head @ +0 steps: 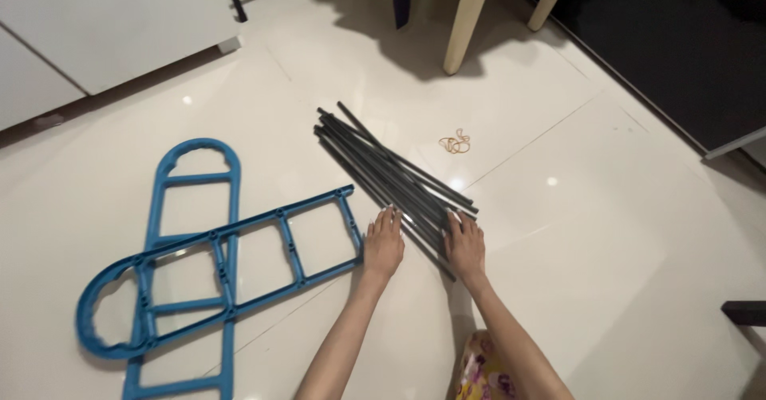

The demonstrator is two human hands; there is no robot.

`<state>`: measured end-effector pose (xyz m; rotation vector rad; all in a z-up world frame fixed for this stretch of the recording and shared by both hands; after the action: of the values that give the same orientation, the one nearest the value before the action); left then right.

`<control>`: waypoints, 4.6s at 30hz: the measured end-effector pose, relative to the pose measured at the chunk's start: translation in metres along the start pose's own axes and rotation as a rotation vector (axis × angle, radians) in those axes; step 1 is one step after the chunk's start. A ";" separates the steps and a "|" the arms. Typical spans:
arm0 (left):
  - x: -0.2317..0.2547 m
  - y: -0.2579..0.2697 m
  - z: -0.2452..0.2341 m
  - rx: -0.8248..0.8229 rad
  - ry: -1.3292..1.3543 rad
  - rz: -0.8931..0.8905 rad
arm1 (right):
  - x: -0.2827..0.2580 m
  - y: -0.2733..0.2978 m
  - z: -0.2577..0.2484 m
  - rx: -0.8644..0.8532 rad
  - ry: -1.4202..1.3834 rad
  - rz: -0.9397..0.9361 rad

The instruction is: The person assembles a blue plastic rack by inserting black metal rods into the frame slots. They align the two side frames, insert multiple rods one by one, and then lift the assembled structure to check the fit.

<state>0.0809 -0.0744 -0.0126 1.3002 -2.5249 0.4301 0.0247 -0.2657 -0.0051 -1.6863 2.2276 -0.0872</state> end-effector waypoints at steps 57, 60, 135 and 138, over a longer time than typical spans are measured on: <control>-0.212 0.083 -0.119 0.747 1.522 -0.564 | -0.185 0.076 -0.039 0.017 -0.384 -0.219; -0.245 0.115 -0.144 0.885 1.486 -0.627 | -0.187 0.068 -0.041 -0.067 -0.351 -0.141; -0.155 0.228 -0.044 -0.038 -0.058 -0.309 | -0.196 0.047 -0.032 0.049 -0.927 -0.068; -0.152 0.229 -0.050 -0.037 -0.058 -0.324 | -0.189 0.045 -0.009 -0.310 -0.987 0.307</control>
<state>-0.0167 0.1839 -0.0545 1.6895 -2.2928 0.2772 0.0249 -0.0757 0.0361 -1.0831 1.7033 0.9811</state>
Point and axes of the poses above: each hand's wrist, its own y-axis away from the middle knuckle, its own z-axis out of the palm, x = y × z, the point moved 6 cm from there along -y, towards the middle knuckle, and after that the axes turned 10 degrees about z, right-handed, at the moved point
